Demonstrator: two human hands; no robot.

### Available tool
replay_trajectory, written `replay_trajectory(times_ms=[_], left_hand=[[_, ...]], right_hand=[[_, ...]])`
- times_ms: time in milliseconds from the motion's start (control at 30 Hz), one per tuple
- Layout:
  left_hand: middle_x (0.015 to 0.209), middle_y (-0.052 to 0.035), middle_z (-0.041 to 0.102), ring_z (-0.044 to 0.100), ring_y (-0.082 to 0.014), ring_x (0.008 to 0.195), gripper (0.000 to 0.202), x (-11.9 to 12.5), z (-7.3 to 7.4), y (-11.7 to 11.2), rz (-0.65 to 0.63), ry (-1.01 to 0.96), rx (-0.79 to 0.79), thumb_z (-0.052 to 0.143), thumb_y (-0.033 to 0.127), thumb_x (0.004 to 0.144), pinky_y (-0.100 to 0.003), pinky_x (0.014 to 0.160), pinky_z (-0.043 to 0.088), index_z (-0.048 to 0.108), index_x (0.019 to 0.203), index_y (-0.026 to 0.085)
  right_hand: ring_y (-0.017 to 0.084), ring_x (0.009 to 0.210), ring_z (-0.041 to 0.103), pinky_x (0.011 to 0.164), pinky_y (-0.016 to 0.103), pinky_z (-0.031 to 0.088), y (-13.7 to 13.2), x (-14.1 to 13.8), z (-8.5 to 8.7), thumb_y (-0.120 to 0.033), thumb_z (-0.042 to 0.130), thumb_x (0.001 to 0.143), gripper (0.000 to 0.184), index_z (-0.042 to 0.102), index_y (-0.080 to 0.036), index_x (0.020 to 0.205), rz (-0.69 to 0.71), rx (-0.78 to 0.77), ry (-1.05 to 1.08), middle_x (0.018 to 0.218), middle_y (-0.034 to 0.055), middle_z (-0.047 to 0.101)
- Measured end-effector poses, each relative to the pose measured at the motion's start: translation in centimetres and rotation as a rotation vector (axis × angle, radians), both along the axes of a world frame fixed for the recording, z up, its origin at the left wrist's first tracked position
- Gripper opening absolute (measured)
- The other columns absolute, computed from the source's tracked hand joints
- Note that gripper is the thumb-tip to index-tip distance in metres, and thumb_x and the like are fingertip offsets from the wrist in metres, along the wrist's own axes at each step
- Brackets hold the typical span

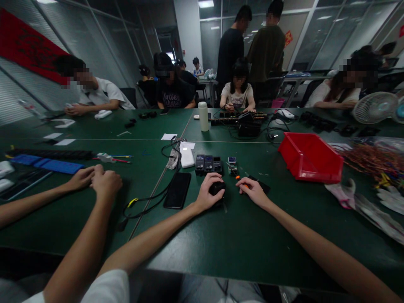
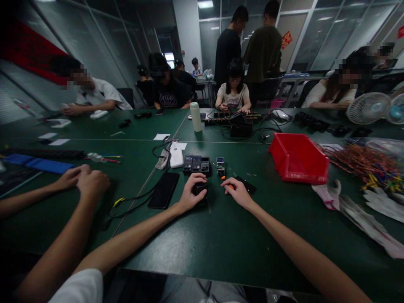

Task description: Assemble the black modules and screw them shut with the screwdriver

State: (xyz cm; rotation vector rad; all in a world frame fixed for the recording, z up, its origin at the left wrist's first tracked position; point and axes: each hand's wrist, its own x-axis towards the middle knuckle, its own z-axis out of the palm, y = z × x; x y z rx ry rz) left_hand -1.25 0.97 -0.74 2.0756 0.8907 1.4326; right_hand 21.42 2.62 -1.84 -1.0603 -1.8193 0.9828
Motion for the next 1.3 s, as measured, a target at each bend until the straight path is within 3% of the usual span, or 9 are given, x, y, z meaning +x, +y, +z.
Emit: replay_trajectory(times_ms=[167,433,667,1300], left_hand=[[0.1,-0.0068,0.052,0.052,-0.0187,0.097,0.026,-0.02,-0.24,0.12,0.066,0.004,-0.03,0.061,0.025,0.076,-0.038,0.087,0.043,0.055,0.101,0.02],[0.108,-0.0088,0.055,0.053,-0.0203,0.103,0.024,0.03,-0.12,-0.12,0.034,-0.049,-0.047,0.059,0.023,0.078,-0.039,0.091,0.041,0.053,0.101,0.018],[0.112,-0.0085,0.051,0.061,-0.0181,0.093,0.033,0.13,-0.52,-0.06,-0.029,-0.131,-0.237,0.064,0.026,0.074,-0.037,0.086,0.047,0.046,0.101,0.019],[0.098,-0.0044,0.059,0.061,-0.0168,0.086,0.038,0.42,-0.35,0.2,-0.055,-0.121,-0.4,0.062,0.033,0.076,-0.033,0.081,0.048,0.043,0.106,0.021]], right_hand=[[0.015,0.063,0.058,0.063,0.028,0.042,-0.21,0.01,0.4,-0.028,0.049,0.085,0.019,0.064,-0.018,0.089,0.006,-0.003,-0.012,0.071,0.0013,0.06],[0.015,0.063,0.058,0.064,0.029,0.044,-0.24,-0.19,0.5,-0.03,0.049,0.084,0.02,0.064,-0.018,0.089,0.013,-0.009,-0.001,0.072,0.0018,0.06],[0.015,0.063,0.057,0.064,0.029,0.044,-0.29,-0.09,0.44,-0.03,0.049,0.084,0.019,0.064,-0.018,0.089,0.012,0.002,-0.002,0.073,0.0022,0.06],[0.015,0.064,0.058,0.066,0.029,0.045,0.0,0.04,-0.11,-0.028,0.049,0.084,0.018,0.063,-0.018,0.089,0.021,0.005,0.006,0.076,0.0024,0.059]])
